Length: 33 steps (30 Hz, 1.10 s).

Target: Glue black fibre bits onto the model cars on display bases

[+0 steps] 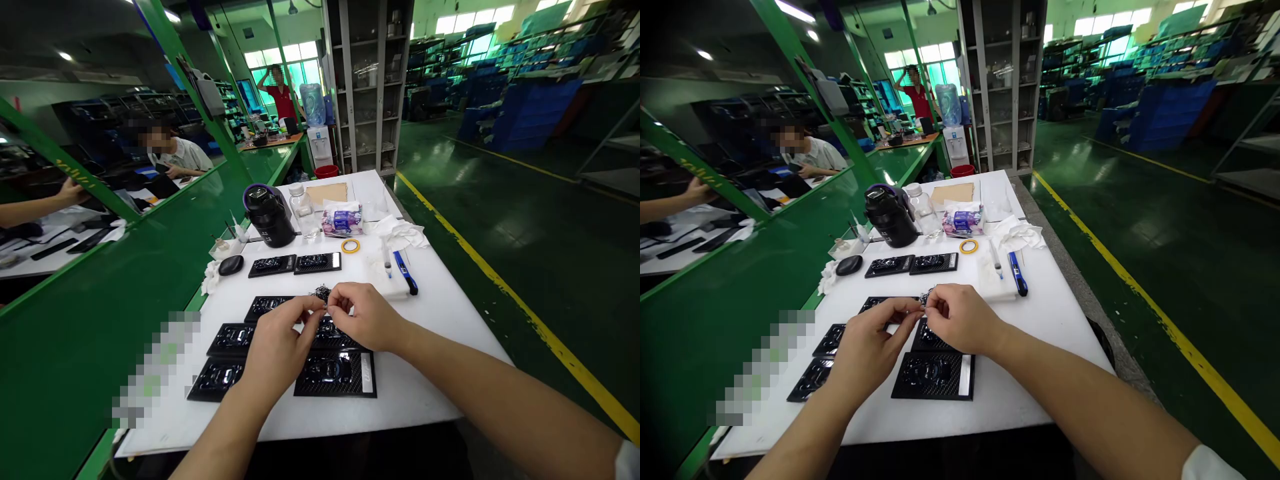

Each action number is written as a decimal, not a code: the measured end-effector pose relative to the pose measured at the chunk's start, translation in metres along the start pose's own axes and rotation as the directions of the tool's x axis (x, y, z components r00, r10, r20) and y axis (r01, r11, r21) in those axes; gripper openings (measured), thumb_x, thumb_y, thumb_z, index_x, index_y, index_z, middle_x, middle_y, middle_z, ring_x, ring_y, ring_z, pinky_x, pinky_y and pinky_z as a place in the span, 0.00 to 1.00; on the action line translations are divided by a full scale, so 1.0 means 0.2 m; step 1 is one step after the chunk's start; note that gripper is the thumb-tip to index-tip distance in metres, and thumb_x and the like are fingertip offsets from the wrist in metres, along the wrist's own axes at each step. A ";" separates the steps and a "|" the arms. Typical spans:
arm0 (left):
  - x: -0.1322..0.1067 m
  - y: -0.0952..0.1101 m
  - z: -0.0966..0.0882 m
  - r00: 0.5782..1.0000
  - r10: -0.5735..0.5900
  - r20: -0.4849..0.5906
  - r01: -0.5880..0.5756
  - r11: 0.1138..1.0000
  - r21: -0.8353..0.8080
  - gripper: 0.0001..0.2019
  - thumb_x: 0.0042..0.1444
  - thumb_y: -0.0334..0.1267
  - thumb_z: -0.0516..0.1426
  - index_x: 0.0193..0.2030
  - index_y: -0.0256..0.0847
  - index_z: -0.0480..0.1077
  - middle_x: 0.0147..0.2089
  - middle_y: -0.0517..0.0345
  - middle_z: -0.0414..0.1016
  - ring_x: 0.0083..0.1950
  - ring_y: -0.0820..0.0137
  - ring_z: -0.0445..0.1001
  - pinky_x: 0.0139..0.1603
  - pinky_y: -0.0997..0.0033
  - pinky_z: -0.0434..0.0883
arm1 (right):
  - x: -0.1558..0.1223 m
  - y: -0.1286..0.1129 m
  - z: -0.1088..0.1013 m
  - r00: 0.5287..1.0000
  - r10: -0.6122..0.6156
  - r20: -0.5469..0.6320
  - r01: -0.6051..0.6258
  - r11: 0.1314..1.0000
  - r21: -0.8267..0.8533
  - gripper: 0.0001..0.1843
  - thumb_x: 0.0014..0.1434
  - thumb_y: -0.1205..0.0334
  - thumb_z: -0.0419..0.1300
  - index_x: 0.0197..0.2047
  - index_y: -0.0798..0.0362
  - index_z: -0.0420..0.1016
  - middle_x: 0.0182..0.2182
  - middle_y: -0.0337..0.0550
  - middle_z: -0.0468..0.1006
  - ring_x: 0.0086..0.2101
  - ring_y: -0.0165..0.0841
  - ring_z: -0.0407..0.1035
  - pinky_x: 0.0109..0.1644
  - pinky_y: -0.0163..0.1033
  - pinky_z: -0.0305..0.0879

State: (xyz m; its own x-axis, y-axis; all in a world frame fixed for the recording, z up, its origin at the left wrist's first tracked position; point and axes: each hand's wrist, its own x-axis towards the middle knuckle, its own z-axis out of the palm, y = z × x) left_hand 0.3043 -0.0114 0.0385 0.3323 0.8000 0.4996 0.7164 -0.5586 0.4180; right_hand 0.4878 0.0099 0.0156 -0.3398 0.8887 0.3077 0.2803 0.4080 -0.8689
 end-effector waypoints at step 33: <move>-0.05 0.05 0.04 0.937 -0.168 0.305 0.266 0.911 -0.315 0.13 0.71 0.44 0.45 0.36 0.43 0.58 0.33 0.61 0.61 0.32 0.72 0.59 0.33 0.69 0.62 | -0.01 -0.03 -0.04 0.987 0.031 0.159 -0.070 0.966 0.249 0.03 0.52 0.68 0.57 0.27 0.57 0.69 0.25 0.35 0.69 0.27 0.22 0.59 0.32 0.28 0.58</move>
State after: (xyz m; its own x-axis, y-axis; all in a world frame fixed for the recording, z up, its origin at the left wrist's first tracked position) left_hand 0.3133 -0.0235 0.0311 0.3788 0.9104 0.1666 0.5476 -0.3656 0.7526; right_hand 0.4939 0.0066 0.0223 -0.4696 0.8562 0.2152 0.0711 0.2797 -0.9574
